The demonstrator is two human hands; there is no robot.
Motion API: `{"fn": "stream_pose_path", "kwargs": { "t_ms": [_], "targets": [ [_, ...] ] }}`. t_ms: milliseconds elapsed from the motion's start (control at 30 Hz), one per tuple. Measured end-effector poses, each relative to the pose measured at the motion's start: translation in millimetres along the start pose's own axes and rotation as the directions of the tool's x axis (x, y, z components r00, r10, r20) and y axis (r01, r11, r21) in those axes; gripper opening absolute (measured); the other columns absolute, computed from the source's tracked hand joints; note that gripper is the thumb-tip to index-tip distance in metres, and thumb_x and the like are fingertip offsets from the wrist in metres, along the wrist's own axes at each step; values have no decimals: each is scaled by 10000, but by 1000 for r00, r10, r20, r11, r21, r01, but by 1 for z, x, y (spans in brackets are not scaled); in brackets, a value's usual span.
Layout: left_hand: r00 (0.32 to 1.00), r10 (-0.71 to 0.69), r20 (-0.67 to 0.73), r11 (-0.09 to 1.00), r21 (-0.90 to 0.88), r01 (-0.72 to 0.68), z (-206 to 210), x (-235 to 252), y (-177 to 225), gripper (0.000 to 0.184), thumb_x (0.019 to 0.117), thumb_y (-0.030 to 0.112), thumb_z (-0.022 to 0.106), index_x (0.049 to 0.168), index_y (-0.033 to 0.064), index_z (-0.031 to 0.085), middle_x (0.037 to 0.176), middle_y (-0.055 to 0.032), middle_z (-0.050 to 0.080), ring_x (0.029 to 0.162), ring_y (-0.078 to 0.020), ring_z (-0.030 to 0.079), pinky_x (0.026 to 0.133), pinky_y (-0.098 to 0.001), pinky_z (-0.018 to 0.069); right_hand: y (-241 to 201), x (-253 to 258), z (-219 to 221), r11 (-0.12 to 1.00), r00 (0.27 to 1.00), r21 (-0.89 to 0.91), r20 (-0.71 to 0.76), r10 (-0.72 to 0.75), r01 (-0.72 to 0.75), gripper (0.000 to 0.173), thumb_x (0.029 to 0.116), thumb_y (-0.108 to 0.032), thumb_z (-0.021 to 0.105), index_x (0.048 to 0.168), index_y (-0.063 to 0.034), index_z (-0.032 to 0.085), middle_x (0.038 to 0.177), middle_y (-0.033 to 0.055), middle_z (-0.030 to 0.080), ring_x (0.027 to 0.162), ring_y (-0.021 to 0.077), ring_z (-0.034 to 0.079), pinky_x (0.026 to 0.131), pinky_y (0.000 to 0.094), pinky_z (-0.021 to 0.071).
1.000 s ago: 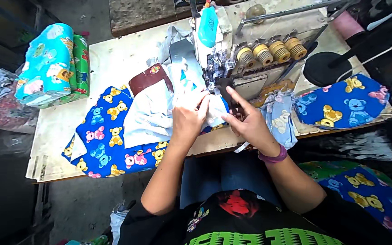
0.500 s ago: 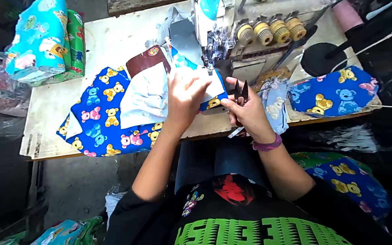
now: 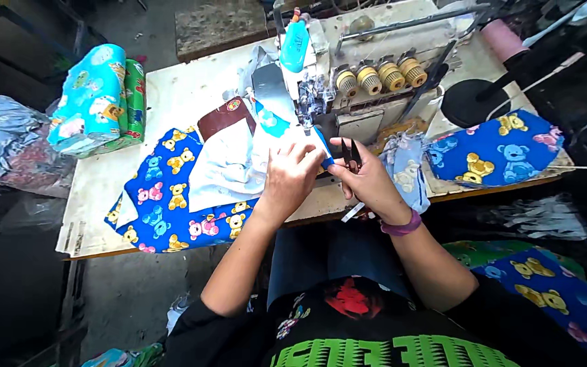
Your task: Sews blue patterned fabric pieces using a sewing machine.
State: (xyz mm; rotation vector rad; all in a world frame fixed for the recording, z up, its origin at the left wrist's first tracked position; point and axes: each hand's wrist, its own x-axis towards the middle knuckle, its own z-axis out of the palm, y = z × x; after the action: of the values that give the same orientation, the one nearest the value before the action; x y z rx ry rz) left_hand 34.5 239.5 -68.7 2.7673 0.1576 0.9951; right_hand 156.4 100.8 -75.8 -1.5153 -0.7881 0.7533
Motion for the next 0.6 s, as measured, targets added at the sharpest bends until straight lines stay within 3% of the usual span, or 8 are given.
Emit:
{"fn": "stream_pose_path", "kwargs": {
  "t_ms": [67,167,233,300,400,500,567,600],
  "targets": [
    [996,-74,58,983,-162,82,-8,4,7,139,968,52,618,996,33,752,975,-112,709,950,-273,646,841,-478,445,-1,0,-2,1000,1000,14,5,-3,3,442,980,-42,656,1398,-83,515,899,4,705,475,-1,511,411,146,425],
    [993,-61,102,997,-49,66,-4,1,9,130,963,40,623,966,59,751,930,-91,705,898,-267,652,811,-498,425,-1,0,-3,988,998,147,59,36,-44,427,1005,-17,568,1416,-107,498,900,5,703,446,15,488,390,155,416],
    [994,-40,106,999,28,37,0,-2,9,134,968,49,625,972,88,752,920,-73,715,888,-258,660,822,-496,416,0,3,-3,969,994,225,66,86,-99,421,1016,-58,517,1432,-117,496,789,9,632,415,28,458,380,163,417],
    [992,-25,120,1000,-11,26,-2,-5,9,173,975,88,609,1024,99,774,915,-63,703,874,-249,634,818,-495,394,1,5,-2,968,994,228,36,103,-108,401,1036,-140,558,1435,-133,507,693,-4,575,389,28,443,372,166,423],
    [983,-87,161,974,-193,118,-7,-15,11,264,956,92,585,1134,77,779,948,-75,693,919,-247,620,862,-533,376,1,5,0,980,998,187,-11,68,-64,468,1003,-93,644,1447,-137,504,743,-16,646,392,10,436,358,153,393],
    [958,-266,108,936,-207,283,-15,-30,22,277,1003,123,585,1226,55,735,1030,-88,688,993,-234,621,935,-533,396,-6,5,-1,977,998,206,-1,65,-63,531,970,-19,660,1464,-142,506,694,-18,660,376,3,448,346,149,391],
    [962,-265,-60,963,30,267,-5,-39,29,427,958,243,689,1332,40,653,1225,-159,655,1140,-318,571,946,-549,371,-14,2,0,979,999,196,11,53,-54,582,955,14,653,1492,-128,478,647,-14,624,377,13,463,353,155,412],
    [968,-227,-104,961,136,240,0,-39,28,533,932,308,722,1388,68,583,1362,-168,588,1271,-328,502,1029,-552,312,-20,1,0,986,1000,165,5,19,-20,598,945,10,655,1498,-124,469,635,-22,606,383,13,469,360,156,421]
  ]
}}
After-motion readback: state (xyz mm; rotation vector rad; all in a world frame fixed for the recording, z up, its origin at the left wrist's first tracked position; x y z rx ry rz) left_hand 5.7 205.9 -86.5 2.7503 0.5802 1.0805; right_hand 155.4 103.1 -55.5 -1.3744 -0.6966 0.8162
